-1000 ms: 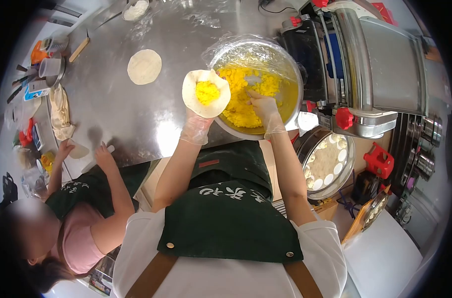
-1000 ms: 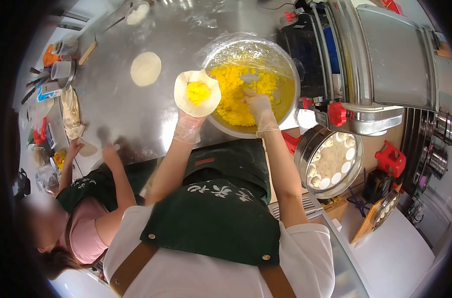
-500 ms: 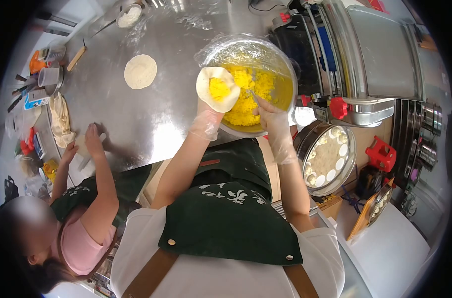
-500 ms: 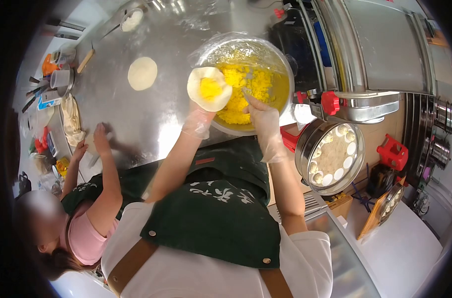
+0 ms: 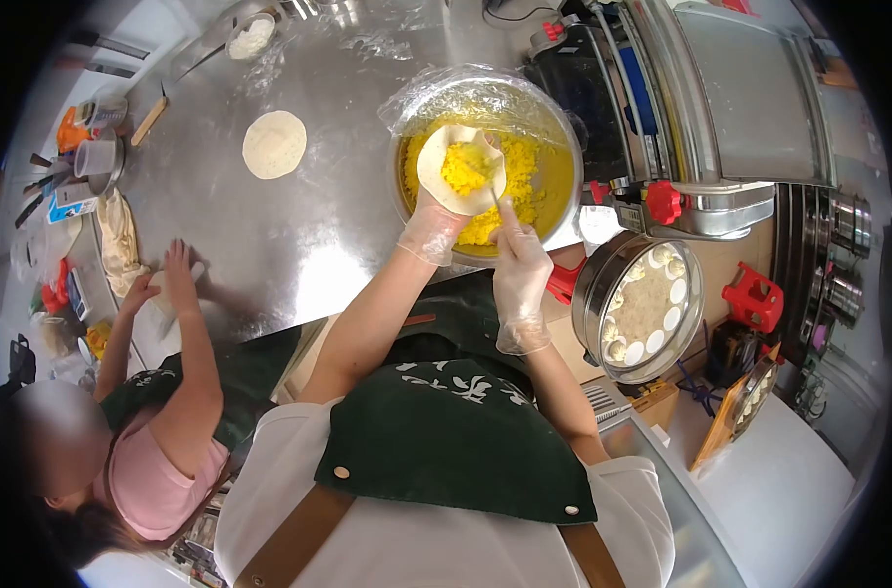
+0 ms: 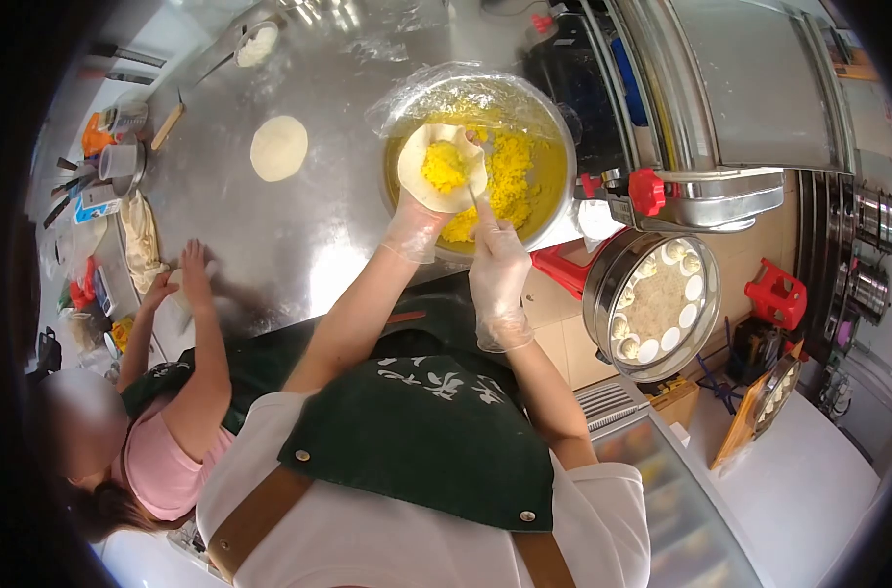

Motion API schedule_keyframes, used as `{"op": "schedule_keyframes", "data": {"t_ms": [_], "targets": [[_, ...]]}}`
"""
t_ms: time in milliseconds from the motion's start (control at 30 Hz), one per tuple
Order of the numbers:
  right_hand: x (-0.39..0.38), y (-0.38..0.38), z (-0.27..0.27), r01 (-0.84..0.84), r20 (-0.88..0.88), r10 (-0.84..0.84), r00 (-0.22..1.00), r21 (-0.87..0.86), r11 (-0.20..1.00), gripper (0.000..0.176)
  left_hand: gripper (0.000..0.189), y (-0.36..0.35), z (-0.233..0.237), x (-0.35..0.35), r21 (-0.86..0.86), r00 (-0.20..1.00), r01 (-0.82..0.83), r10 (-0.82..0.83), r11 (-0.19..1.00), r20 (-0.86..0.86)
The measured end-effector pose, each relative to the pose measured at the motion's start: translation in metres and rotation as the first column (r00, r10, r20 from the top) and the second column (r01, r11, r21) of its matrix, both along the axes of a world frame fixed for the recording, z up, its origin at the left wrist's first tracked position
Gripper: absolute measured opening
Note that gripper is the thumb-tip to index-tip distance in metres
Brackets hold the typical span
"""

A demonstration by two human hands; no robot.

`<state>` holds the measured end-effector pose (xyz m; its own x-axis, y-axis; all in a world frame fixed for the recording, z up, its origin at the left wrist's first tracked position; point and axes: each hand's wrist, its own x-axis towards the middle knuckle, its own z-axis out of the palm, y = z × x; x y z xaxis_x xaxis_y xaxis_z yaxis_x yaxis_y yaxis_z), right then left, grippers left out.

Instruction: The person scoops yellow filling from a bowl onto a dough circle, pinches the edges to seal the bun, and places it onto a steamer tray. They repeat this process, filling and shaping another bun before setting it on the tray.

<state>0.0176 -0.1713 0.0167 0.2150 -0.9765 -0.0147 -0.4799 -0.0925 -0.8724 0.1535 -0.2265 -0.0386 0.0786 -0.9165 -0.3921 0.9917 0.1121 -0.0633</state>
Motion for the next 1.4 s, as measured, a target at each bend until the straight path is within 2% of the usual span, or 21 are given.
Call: {"op": "schedule_keyframes", "data": {"t_ms": [67, 167, 267, 300, 367, 400, 467, 567, 667, 733, 867, 967, 1133, 1267, 1333, 1400], "targets": [[-0.001, 0.000, -0.004, -0.042, -0.003, 0.043, 0.999, 0.115, 0.993, 0.043, 0.034, 0.004, -0.004, 0.001, -0.055, 0.998, 0.030, -0.026, 0.998, 0.065], [0.002, 0.003, 0.003, -0.010, 0.021, 0.009, 1.000, 0.032, 0.999, 0.042, 0.035, 0.003, -0.017, 0.004, -0.019, 0.998, 0.003, -0.004, 1.000, -0.069], [-0.002, 0.000, -0.008, -0.137, -0.141, 0.127, 0.982, -0.059, 0.989, 0.044, 0.033, 0.004, -0.045, 0.011, -0.229, 0.995, 0.059, -0.076, 0.972, -0.066], [-0.002, -0.004, -0.003, -0.111, -0.195, 0.092, 0.976, -0.090, 0.990, 0.043, 0.033, 0.002, -0.042, 0.013, -0.240, 0.996, 0.054, -0.071, 0.969, -0.061], [-0.004, -0.015, 0.010, -0.072, -0.295, 0.024, 0.955, -0.154, 0.985, 0.042, 0.033, 0.007, -0.036, 0.023, -0.173, 1.000, -0.015, 0.016, 0.985, 0.002], [-0.011, -0.023, 0.004, -0.079, -0.382, 0.022, 0.924, -0.133, 0.988, 0.039, 0.033, 0.011, -0.028, 0.028, -0.129, 0.996, -0.063, 0.070, 0.990, 0.050], [-0.026, -0.054, -0.025, -0.082, -0.546, 0.015, 0.838, -0.098, 0.992, 0.034, 0.033, 0.019, -0.014, 0.039, -0.075, 0.977, -0.141, 0.151, 0.987, 0.153], [-0.044, -0.081, -0.092, -0.168, -0.682, 0.152, 0.715, 0.043, 0.985, 0.032, 0.032, 0.032, -0.003, 0.057, -0.032, 0.940, -0.217, 0.218, 0.976, 0.261], [-0.025, -0.077, -0.120, -0.179, -0.572, 0.318, 0.756, 0.287, 0.941, 0.041, 0.027, 0.042, 0.004, 0.071, -0.027, 0.926, -0.263, 0.260, 0.964, 0.274], [0.005, -0.075, -0.096, -0.098, -0.392, 0.305, 0.868, 0.466, 0.879, 0.036, 0.024, 0.046, 0.006, 0.075, -0.032, 0.922, -0.300, 0.298, 0.954, 0.246], [0.006, -0.078, -0.104, -0.042, -0.016, 0.080, 0.997, 0.740, 0.671, 0.036, 0.026, 0.054, 0.004, 0.076, -0.023, 0.923, -0.301, 0.297, 0.953, 0.245], [0.005, -0.079, -0.069, -0.041, 0.103, -0.094, 0.990, 0.859, 0.510, 0.043, 0.028, 0.058, 0.002, 0.072, -0.014, 0.922, -0.281, 0.274, 0.960, 0.272], [-0.006, -0.075, -0.051, -0.095, 0.188, -0.120, 0.975, 0.838, 0.537, 0.046, 0.033, 0.057, 0.002, 0.063, -0.004, 0.917, -0.233, 0.221, 0.972, 0.332], [-0.013, -0.070, -0.015, -0.066, 0.202, -0.167, 0.965, 0.804, 0.591, 0.047, 0.038, 0.051, 0.002, 0.055, 0.003, 0.891, -0.198, 0.179, 0.980, 0.416], [-0.013, -0.065, 0.008, -0.022, 0.216, -0.239, 0.947, 0.782, 0.622, 0.046, 0.040, 0.045, 0.000, 0.047, 0.004, 0.847, -0.180, 0.153, 0.984, 0.510], [-0.013, -0.057, 0.025, 0.012, 0.222, -0.270, 0.937, 0.751, 0.660, 0.043, 0.043, 0.036, -0.003, 0.035, -0.021, 0.731, -0.168, 0.139, 0.986, 0.668]]}}
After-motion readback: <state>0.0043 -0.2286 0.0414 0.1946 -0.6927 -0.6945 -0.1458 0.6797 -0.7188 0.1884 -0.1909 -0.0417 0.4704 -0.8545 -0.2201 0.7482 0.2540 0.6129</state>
